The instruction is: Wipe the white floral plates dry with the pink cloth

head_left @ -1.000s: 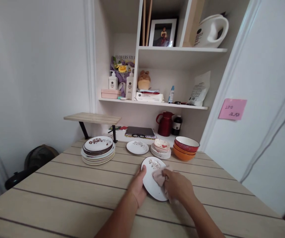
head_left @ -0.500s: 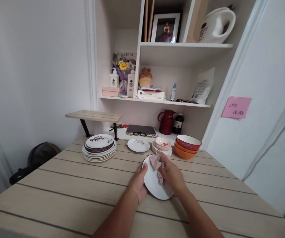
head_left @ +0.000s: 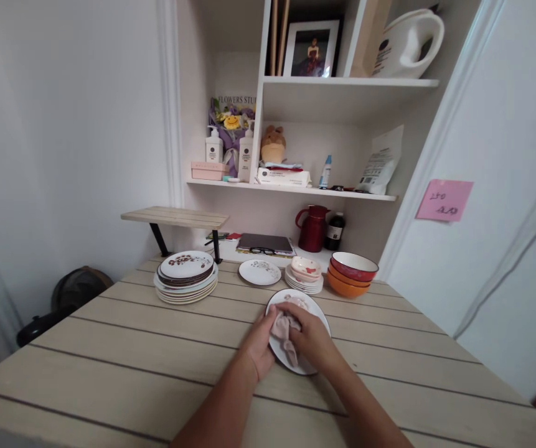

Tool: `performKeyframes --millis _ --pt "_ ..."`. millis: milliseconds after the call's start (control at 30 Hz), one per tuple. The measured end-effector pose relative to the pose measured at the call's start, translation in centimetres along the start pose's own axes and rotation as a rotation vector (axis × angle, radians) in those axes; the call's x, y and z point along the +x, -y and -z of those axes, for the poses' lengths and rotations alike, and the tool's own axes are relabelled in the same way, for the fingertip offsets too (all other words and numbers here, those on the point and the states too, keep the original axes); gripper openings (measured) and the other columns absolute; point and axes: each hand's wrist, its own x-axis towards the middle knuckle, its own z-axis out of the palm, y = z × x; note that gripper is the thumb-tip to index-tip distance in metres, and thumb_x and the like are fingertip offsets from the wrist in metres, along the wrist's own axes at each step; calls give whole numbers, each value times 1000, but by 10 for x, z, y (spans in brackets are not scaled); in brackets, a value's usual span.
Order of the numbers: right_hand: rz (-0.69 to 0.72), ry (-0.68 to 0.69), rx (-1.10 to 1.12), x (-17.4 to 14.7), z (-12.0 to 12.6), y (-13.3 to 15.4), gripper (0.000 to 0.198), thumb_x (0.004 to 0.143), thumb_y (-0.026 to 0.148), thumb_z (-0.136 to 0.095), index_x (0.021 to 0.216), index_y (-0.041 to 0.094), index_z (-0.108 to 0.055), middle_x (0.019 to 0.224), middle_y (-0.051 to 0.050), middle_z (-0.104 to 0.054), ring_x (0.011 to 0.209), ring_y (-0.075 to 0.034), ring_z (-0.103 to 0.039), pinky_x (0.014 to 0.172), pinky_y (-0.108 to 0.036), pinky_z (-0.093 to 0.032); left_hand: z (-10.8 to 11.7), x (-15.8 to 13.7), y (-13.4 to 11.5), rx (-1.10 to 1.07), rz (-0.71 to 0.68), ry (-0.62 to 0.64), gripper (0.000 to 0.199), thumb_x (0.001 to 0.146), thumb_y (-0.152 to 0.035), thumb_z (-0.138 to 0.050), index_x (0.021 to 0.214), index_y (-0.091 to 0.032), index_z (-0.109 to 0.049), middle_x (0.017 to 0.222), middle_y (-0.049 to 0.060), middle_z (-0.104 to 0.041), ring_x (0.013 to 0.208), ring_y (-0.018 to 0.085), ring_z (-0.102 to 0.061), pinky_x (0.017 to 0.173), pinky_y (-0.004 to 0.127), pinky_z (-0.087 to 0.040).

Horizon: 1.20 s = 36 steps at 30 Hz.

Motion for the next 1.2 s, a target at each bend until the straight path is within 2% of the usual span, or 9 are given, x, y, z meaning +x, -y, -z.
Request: performKeyframes --millis 167,333,467,600,700,833,1033,1100,1200 --pt "-195 -139 -133 2 20 -25 44 80 23 -46 120 27 -64 123 -6 -63 106 -22 -60 90 -33 -44 -4 -4 0 34 22 -41 55 76 -42 -71 123 -17 -58 108 15 -71 96 27 -68 88 40 -51" --pt "-389 61 -297 -9 41 -24 29 78 27 -51 101 28 -69 88 -2 -72 74 -18 -64 64 -26 -40 -5 -7 1 40 13 -86 57 74 -42 -73 123 -17 -58 111 16 -70 97 29 -67 88 40 -50" --pt "-261 207 -233 -15 35 -11 14 73 25 -55 81 24 -66 69 1 -68 62 -15 -58 57 -24 -36 -2 -5 2 28 14 -84 56 76 -45 -70 122 -17 -58 114 16 -68 98 28 -67 88 40 -50" --pt "-83 107 -85 -10 13 -1 32 73 19 -50 101 24 -66 97 -2 -71 88 -20 -62 78 -28 -44 -2 -3 1 30 28 -60 51 78 -43 -68 121 -17 -58 111 15 -70 97 26 -67 86 38 -51" --pt "-110 -64 -82 0 3 -3 47 76 18 -47 121 26 -59 119 -5 -63 106 -21 -58 91 -32 -42 -2 -3 0 54 22 -79 49 77 -40 -70 119 -16 -60 105 14 -71 93 26 -68 84 38 -52" --pt "-268 -146 -254 4 12 -15 54 79 17 -45 130 30 -53 119 -6 -58 93 -18 -61 79 -28 -43 -4 -4 1 73 37 -87 53 76 -40 -71 121 -16 -59 104 14 -72 90 26 -69 84 38 -52" --pt "-359 116 -379 -12 43 -18 28 71 16 -52 92 26 -67 84 -2 -67 71 -16 -57 60 -24 -33 -5 -6 2 81 36 -85 56 74 -41 -73 122 -16 -58 110 16 -70 95 28 -68 87 40 -51" --pt "-292 250 -315 -16 43 -11 19 67 17 -55 80 24 -66 71 1 -65 66 -16 -55 58 -24 -32 -4 -5 2 77 26 -81 54 75 -40 -72 121 -16 -59 112 16 -69 97 28 -67 88 40 -51" --pt "-124 271 -148 -15 27 3 25 67 16 -53 87 24 -67 81 1 -69 75 -17 -59 66 -25 -39 -2 -3 2 71 21 -65 50 77 -39 -71 119 -15 -60 111 16 -70 99 27 -67 88 39 -50"
